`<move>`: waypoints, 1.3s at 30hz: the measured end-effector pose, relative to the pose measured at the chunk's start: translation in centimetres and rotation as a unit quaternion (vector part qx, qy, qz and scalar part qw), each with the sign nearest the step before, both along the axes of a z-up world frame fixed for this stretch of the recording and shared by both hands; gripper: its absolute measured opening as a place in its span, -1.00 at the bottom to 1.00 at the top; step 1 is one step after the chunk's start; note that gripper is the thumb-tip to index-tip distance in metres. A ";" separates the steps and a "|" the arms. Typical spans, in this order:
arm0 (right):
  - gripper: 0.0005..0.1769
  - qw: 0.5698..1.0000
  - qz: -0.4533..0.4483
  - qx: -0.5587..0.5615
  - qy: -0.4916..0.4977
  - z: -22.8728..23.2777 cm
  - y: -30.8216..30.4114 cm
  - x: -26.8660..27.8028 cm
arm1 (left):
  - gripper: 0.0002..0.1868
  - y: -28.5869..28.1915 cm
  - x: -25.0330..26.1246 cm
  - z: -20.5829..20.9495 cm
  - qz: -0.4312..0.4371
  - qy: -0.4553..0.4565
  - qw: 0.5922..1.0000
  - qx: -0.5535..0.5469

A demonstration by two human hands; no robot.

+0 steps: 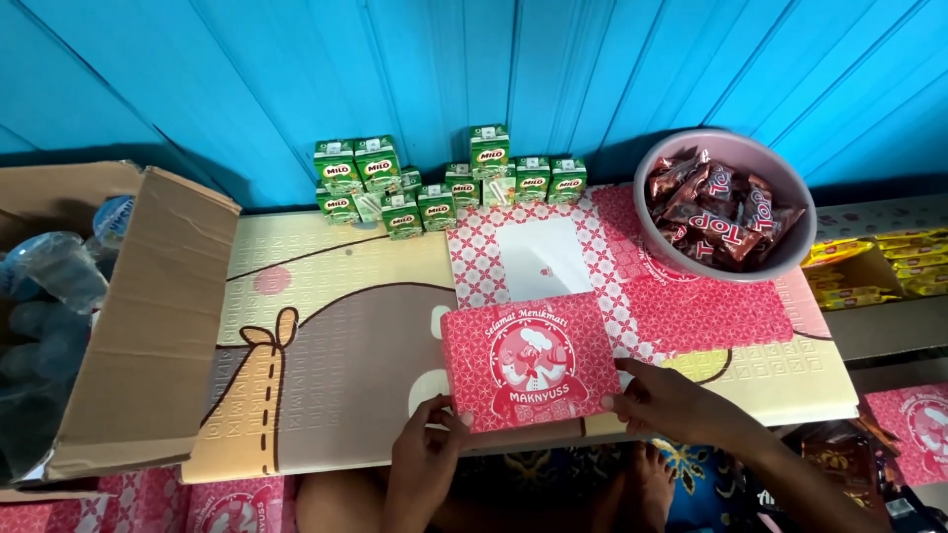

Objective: Packing various snack items like juice boxes and chocolate bars into small gift boxes.

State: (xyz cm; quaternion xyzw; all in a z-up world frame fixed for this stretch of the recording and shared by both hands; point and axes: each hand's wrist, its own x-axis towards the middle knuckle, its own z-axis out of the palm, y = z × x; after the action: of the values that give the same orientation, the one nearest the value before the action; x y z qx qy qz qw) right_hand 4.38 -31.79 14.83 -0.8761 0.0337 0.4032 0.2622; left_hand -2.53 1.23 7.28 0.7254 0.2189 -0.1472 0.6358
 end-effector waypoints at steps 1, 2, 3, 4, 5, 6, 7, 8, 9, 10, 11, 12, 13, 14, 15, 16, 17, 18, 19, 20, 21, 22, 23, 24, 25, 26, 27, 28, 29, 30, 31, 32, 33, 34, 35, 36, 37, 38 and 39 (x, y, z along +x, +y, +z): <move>-0.16 1.000 0.009 -0.001 -0.001 -0.2 -0.1 0.1 | -0.55 0.0 -0.1 0.0 -0.002 -0.004 1.000 0.004; -0.15 1.000 0.017 -0.003 -0.002 -0.4 -0.1 0.1 | -0.53 0.0 -0.1 0.0 -0.004 -0.008 1.000 0.008; -0.15 1.000 0.017 -0.003 -0.003 -0.5 -0.1 0.1 | -0.53 -0.1 -0.2 0.3 -0.004 -0.009 1.000 0.008; -0.18 0.999 0.032 -0.032 -0.017 -0.6 -0.2 0.1 | -0.53 -0.1 -0.2 0.5 -0.006 -0.010 1.000 0.017; -0.20 0.997 0.047 -0.061 -0.031 -0.7 -0.2 0.1 | -0.53 -0.2 -0.2 0.7 -0.008 -0.011 1.000 0.026; -0.20 0.996 0.048 -0.062 -0.033 -1.1 -0.4 0.3 | -0.53 -0.2 -0.2 0.5 -0.008 -0.013 1.000 0.026; -0.15 0.997 0.037 -0.049 -0.035 -1.6 -0.6 0.4 | -0.40 -0.1 -0.2 0.4 -0.017 -0.024 0.999 0.019; -0.09 0.998 0.027 -0.037 -0.038 -2.1 -0.9 0.6 | -0.26 -0.1 -0.2 0.3 -0.026 -0.035 0.999 0.013; -0.09 0.998 0.027 -0.037 -0.039 -2.1 -0.5 0.6 | -0.26 -0.3 -0.1 0.6 -0.026 -0.036 0.999 0.013; -0.05 0.998 -0.008 -0.011 -0.057 -2.0 -0.1 0.7 | -0.23 -0.4 0.0 0.8 -0.019 -0.063 0.998 0.021; 0.00 0.996 -0.043 0.015 -0.074 -2.0 0.3 0.7 | -0.19 -0.6 0.0 1.1 -0.012 -0.090 0.995 0.029; 0.00 0.996 -0.043 0.015 -0.074 -2.1 0.6 0.6 | -0.19 -0.9 0.1 1.4 -0.011 -0.090 0.995 0.029; 0.00 0.994 -0.070 0.036 -0.079 -2.2 0.9 0.6 | -0.13 -1.1 0.3 1.6 -0.007 -0.095 0.995 0.025; 0.00 0.990 -0.098 0.056 -0.083 -2.3 1.2 0.6 | -0.06 -1.3 0.4 1.9 -0.003 -0.100 0.995 0.020; 0.00 0.990 -0.098 0.057 -0.084 -3.1 1.1 0.6 | -0.06 -1.5 0.5 2.0 -0.003 -0.101 0.995 0.020; 0.02 0.990 -0.099 0.057 -0.086 -3.9 1.1 0.6 | -0.13 -1.6 0.5 2.0 -0.011 -0.124 0.992 0.010; 0.03 0.989 -0.101 0.057 -0.088 -4.6 1.0 0.6 | -0.19 -1.8 0.6 2.1 -0.018 -0.148 0.989 -0.001; 0.03 0.989 -0.100 0.057 -0.089 -5.2 1.0 0.5 | -0.19 -2.0 0.7 2.2 -0.018 -0.148 0.989 -0.001; 0.00 0.987 -0.111 0.060 -0.103 -5.7 0.9 0.3 | -0.26 -2.1 0.8 2.4 -0.023 -0.148 0.989 -0.009; -0.02 0.984 -0.121 0.062 -0.117 -6.3 0.8 0.1 | -0.31 -2.3 0.8 2.5 -0.029 -0.147 0.989 -0.017; -0.02 0.984 -0.121 0.062 -0.117 -6.4 0.8 0.1 | -0.31 -2.3 0.8 2.5 -0.028 -0.147 0.989 -0.017; -0.02 0.984 -0.116 0.062 -0.124 -6.5 0.7 0.1 | -0.29 -2.4 0.8 2.6 -0.035 -0.142 0.989 -0.015; -0.02 0.983 -0.111 0.062 -0.130 -6.7 0.7 0.1 | -0.26 -2.4 0.8 2.6 -0.043 -0.138 0.989 -0.014; -0.02 0.983 -0.111 0.062 -0.130 -6.8 0.6 0.2 | -0.26 -2.4 0.8 2.5 -0.043 -0.137 0.989 -0.014; -0.02 0.985 -0.106 0.054 -0.125 -6.9 0.6 0.2 | -0.27 -2.4 0.8 2.3 -0.034 -0.132 0.990 -0.030; -0.02 0.987 -0.101 0.046 -0.119 -7.0 0.6 0.2 | -0.28 -2.4 0.7 2.2 -0.026 -0.126 0.991 -0.045; -0.02 0.987 -0.101 0.046 -0.120 -7.1 0.6 0.2 | -0.28 -2.3 0.7 2.3 -0.026 -0.126 0.991 -0.045; -0.03 0.987 -0.097 0.044 -0.124 -7.1 0.6 0.1 | -0.28 -2.3 0.7 2.4 -0.031 -0.127 0.991 -0.039; -0.05 0.986 -0.094 0.042 -0.129 -7.1 0.6 0.1 | -0.27 -2.3 0.8 2.5 -0.036 -0.129 0.990 -0.033; -0.05 0.986 -0.094 0.042 -0.129 -7.2 0.6 0.1 | -0.27 -2.3 0.8 2.4 -0.036 -0.129 0.990 -0.033; -0.06 0.986 -0.092 0.042 -0.132 -7.2 0.5 0.1 | -0.26 -2.3 0.8 2.3 -0.038 -0.121 0.991 -0.030; -0.07 0.986 -0.090 0.042 -0.135 -7.3 0.5 0.1 | -0.25 -2.3 0.8 2.2 -0.040 -0.113 0.992 -0.027; -0.07 0.986 -0.090 0.042 -0.135 -7.4 0.4 0.1 | -0.25 -2.3 0.8 2.3 -0.040 -0.113 0.992 -0.027; -0.07 0.985 -0.089 0.045 -0.140 -7.6 0.4 0.1 | -0.27 -2.3 0.8 2.4 -0.034 -0.119 0.991 -0.042; -0.07 0.985 -0.088 0.047 -0.144 -7.8 0.3 0.1 | -0.29 -2.3 0.7 2.5 -0.028 -0.123 0.990 -0.057; -0.07 0.985 -0.087 0.047 -0.143 -7.5 0.4 0.1 | -0.29 -2.3 0.7 2.5 -0.027 -0.123 0.990 -0.057; -0.06 0.986 -0.090 0.047 -0.133 -7.2 0.5 0.0 | -0.29 -2.3 0.8 2.5 -0.032 -0.116 0.991 -0.052; -0.05 0.987 -0.092 0.048 -0.123 -6.9 0.6 0.0 | -0.28 -2.3 0.8 2.6 -0.036 -0.109 0.992 -0.047; -0.05 0.987 -0.093 0.048 -0.123 -6.8 0.7 0.0 | -0.28 -2.3 0.8 2.4 -0.036 -0.109 0.992 -0.047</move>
State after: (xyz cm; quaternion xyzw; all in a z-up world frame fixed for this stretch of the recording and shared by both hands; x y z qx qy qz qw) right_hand 4.37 -31.07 8.07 -0.8987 0.0629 0.2672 0.3421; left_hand -1.73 -1.11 9.73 0.7138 0.1146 -0.1004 0.6836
